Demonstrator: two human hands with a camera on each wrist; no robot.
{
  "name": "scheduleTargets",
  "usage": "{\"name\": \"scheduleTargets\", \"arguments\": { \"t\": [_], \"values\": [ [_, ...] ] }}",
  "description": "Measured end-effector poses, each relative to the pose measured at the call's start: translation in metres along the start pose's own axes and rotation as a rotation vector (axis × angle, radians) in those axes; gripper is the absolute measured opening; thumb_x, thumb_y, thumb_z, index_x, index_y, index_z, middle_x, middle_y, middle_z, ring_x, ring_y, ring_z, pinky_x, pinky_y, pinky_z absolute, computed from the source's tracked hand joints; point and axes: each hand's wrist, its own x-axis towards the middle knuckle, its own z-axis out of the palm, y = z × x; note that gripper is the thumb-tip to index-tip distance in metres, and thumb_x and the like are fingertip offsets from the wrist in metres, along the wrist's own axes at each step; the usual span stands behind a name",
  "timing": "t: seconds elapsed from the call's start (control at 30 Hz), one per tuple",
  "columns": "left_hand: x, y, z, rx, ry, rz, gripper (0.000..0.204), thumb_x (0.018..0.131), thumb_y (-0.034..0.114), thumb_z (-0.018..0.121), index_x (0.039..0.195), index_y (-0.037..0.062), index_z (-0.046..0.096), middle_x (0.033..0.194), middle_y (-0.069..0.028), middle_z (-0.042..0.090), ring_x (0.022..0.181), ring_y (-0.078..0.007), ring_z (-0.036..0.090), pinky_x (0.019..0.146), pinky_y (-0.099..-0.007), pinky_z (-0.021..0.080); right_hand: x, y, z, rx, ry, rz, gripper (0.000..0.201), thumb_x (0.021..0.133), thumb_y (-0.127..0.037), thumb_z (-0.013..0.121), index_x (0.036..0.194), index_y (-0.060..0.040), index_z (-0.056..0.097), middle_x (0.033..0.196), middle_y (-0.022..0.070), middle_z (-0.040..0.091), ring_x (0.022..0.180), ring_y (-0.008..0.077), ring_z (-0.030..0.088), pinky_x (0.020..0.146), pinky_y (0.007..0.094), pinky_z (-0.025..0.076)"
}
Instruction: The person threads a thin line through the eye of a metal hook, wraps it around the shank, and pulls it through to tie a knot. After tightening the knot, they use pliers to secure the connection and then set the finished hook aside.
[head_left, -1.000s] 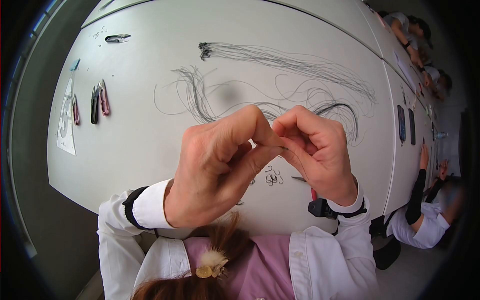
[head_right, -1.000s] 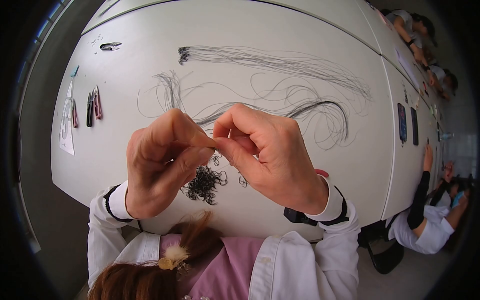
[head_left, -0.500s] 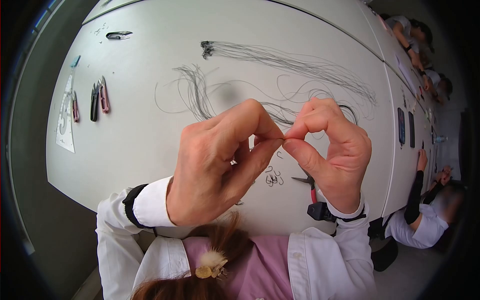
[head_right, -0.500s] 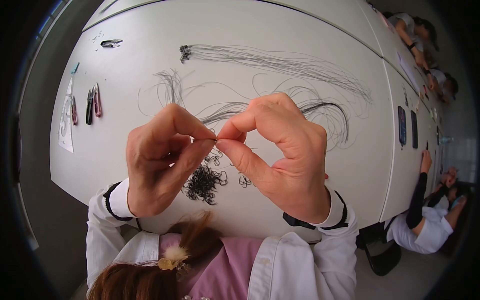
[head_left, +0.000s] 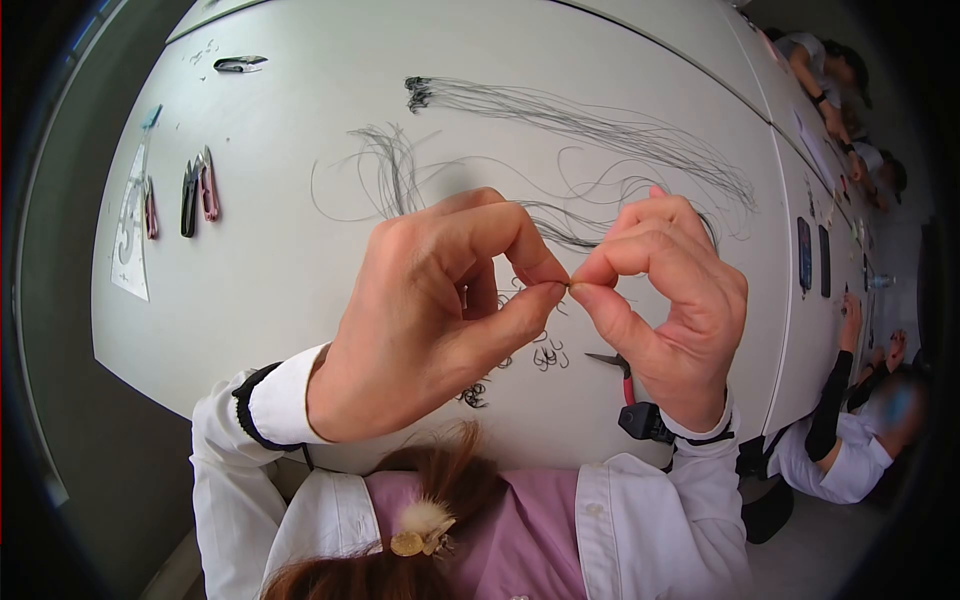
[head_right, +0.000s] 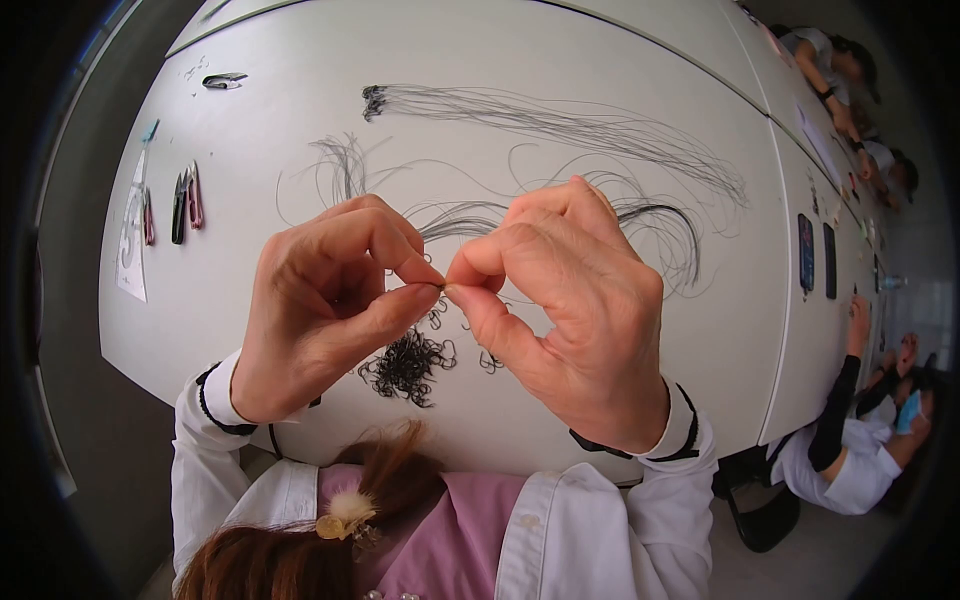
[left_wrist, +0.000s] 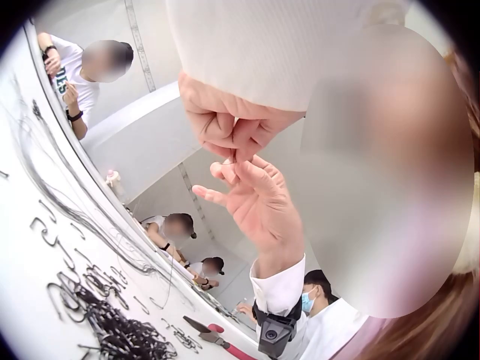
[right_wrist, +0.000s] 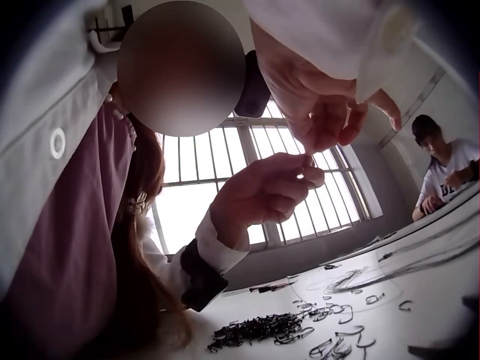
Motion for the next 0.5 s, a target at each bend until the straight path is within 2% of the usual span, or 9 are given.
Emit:
{"name": "scheduleTargets", "arguments": {
  "t": [0.13, 0.2, 0.23, 0.3, 0.33, 0.4, 0.43, 0.5],
  "values": [
    [0.001, 0.008, -0.006, -0.044, -0.074, -0.131, 0.009, 0.079, -0.001, 0.062, 0.074, 0.0008, 0.055, 0.077, -0.0001, 0.057, 0.057, 0.0014, 0.037, 0.049, -0.0168, 0.028, -0.001, -0.003, -0.001, 0.015, -0.018, 0.047, 0.019, 0.058, 0.003, 0.071, 0.071, -0.0055, 0.060, 0.063, 0.0008, 0.055, 0.068, 0.0204, 0.052, 0.061, 0.0307, 0.043],
    [0.002, 0.008, -0.007, -0.086, -0.101, -0.194, 0.009, 0.079, -0.001, 0.062, 0.074, 0.0010, 0.055, 0.077, -0.0004, 0.057, 0.059, 0.0009, 0.040, 0.050, -0.0166, 0.031, -0.003, -0.002, -0.004, 0.075, -0.077, 0.092, 0.017, 0.065, -0.005, 0.072, 0.075, -0.0040, 0.059, 0.074, 0.0022, 0.060, 0.076, 0.0194, 0.053, 0.093, 0.0455, 0.038],
    [0.001, 0.007, -0.007, -0.154, -0.083, -0.219, 0.009, 0.079, 0.000, 0.062, 0.075, 0.0012, 0.055, 0.077, -0.0007, 0.057, 0.061, -0.0005, 0.043, 0.053, -0.0167, 0.034, -0.003, 0.000, -0.004, 0.075, -0.078, 0.091, 0.017, 0.065, -0.005, 0.072, 0.075, -0.0040, 0.059, 0.074, 0.0022, 0.060, 0.076, 0.0194, 0.053, 0.093, 0.0455, 0.038],
    [0.001, 0.005, -0.007, -0.222, -0.063, -0.241, 0.009, 0.079, 0.000, 0.062, 0.075, 0.0015, 0.055, 0.077, -0.0010, 0.057, 0.063, -0.0019, 0.047, 0.057, -0.0167, 0.038, -0.004, 0.007, 0.001, 0.277, -0.056, 0.135, 0.032, 0.067, -0.007, 0.074, 0.095, -0.0014, 0.059, 0.095, 0.0064, 0.061, 0.091, 0.0202, 0.054, 0.099, 0.0419, 0.033],
    [0.002, 0.004, -0.007, -0.251, -0.040, -0.215, 0.009, 0.079, 0.000, 0.062, 0.076, 0.0017, 0.054, 0.077, -0.0012, 0.057, 0.066, -0.0033, 0.050, 0.060, -0.0174, 0.040, -0.003, 0.010, 0.003, 0.277, -0.057, 0.135, 0.032, 0.067, -0.007, 0.074, 0.095, -0.0014, 0.059, 0.095, 0.0064, 0.061, 0.091, 0.0202, 0.054, 0.099, 0.0419, 0.033],
    [0.002, 0.004, -0.006, -0.281, -0.017, -0.188, 0.009, 0.080, 0.000, 0.062, 0.076, 0.0018, 0.054, 0.076, -0.0013, 0.057, 0.069, -0.0046, 0.052, 0.064, -0.0181, 0.043, -0.001, 0.015, 0.009, 0.616, -0.103, 0.213, 0.054, 0.068, -0.010, 0.075, 0.115, 0.0014, 0.051, 0.114, 0.0097, 0.054, 0.110, 0.0212, 0.049, 0.103, 0.0370, 0.029],
    [0.002, 0.004, -0.006, -0.329, -0.002, -0.184, 0.008, 0.080, 0.001, 0.061, 0.076, 0.0022, 0.054, 0.076, -0.0012, 0.058, 0.069, -0.0047, 0.053, 0.065, -0.0182, 0.043, -0.002, 0.016, 0.011, 0.616, -0.103, 0.212, 0.054, 0.068, -0.010, 0.075, 0.115, 0.0014, 0.051, 0.114, 0.0097, 0.054, 0.110, 0.0212, 0.049, 0.103, 0.0370, 0.029],
    [0.002, 0.002, -0.006, -0.376, 0.014, -0.178, 0.008, 0.081, 0.002, 0.061, 0.076, 0.0025, 0.055, 0.075, -0.0011, 0.058, 0.070, -0.0048, 0.053, 0.065, -0.0183, 0.043, -0.004, 0.017, 0.017, 0.710, -0.232, 0.232, 0.056, 0.071, -0.017, 0.077, 0.118, -0.0008, 0.051, 0.106, 0.0092, 0.060, 0.106, 0.0189, 0.054, 0.093, 0.0327, 0.039]
  ]
}}
